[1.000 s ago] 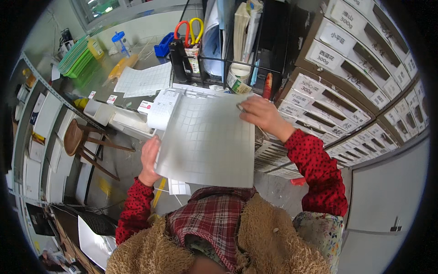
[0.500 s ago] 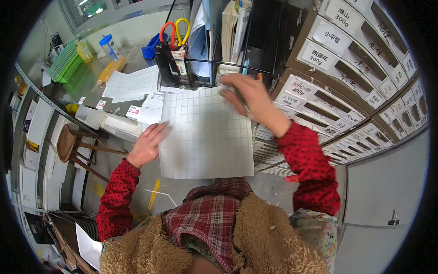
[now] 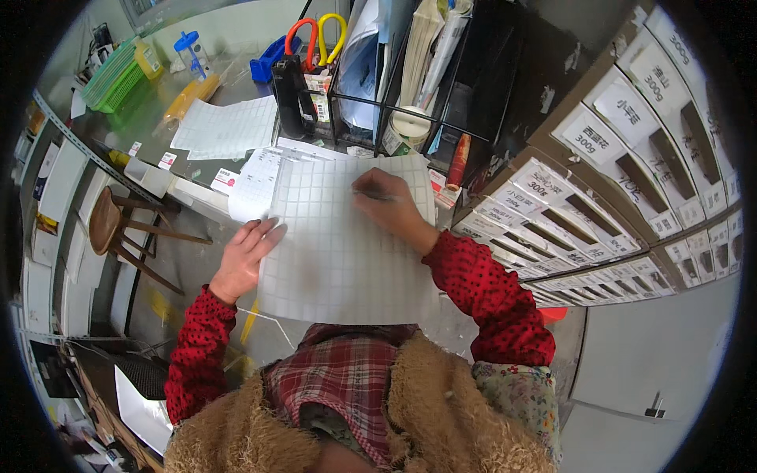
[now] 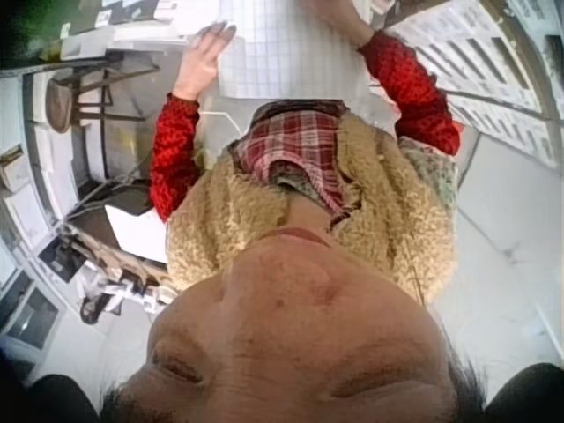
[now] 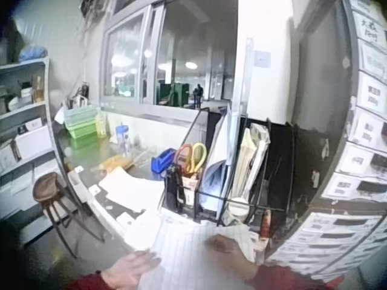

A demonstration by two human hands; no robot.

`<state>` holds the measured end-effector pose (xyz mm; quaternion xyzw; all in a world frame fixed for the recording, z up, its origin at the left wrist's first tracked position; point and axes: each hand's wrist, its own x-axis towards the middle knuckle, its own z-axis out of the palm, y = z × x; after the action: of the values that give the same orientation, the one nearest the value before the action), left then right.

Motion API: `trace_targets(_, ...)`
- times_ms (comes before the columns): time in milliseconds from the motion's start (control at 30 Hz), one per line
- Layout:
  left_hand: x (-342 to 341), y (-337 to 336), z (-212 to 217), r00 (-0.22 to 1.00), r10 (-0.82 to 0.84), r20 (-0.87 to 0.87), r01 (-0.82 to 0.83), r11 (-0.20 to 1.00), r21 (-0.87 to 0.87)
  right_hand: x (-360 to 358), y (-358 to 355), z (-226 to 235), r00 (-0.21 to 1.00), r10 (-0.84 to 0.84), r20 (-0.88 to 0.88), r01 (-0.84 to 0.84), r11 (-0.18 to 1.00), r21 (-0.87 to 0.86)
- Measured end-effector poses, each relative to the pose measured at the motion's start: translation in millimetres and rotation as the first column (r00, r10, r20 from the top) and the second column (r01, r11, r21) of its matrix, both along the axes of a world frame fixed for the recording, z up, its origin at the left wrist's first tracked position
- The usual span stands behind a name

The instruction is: The person sorts through green label sheets and white document papers, writes on the sheets using a pen, peels a strip of labels, and attaches papers to a white door before placing remaining items into a white bin.

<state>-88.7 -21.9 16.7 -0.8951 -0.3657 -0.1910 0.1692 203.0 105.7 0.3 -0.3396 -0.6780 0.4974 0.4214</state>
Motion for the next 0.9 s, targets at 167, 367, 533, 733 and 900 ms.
trace_targets(167, 8.9, -7.7, -6.1, 0.982, 0.087, 0.166, -0.072, 0.993, -0.095, 3.8, -5.7, 4.2, 0.999, -0.023, 0.022, 0.025, 0.994, -0.106)
trace_targets(367, 5.8, -5.4, -4.5, 0.985, 0.093, 0.143, -0.087, 0.995, -0.043, -2.9, -6.8, 0.5, 0.998, 0.003, 0.066, -0.004, 1.0, 0.014)
trace_targets(533, 6.4, -4.4, -7.2, 0.985, 0.091, 0.145, -0.089, 0.996, -0.021, -4.1, -7.8, 5.8, 0.992, -0.01, 0.126, -0.004, 0.993, 0.117)
trace_targets(733, 8.8, -3.0, -6.2, 0.983, 0.072, 0.169, -0.071, 0.997, -0.013, -3.1, -8.8, 2.5, 0.995, -0.045, 0.089, 0.037, 0.996, 0.087)
trace_targets(900, 9.6, -3.4, -4.3, 0.984, 0.039, 0.173, -0.039, 0.999, -0.006, -2.6, -9.1, 2.6, 0.995, 0.011, 0.104, -0.027, 0.989, 0.149)
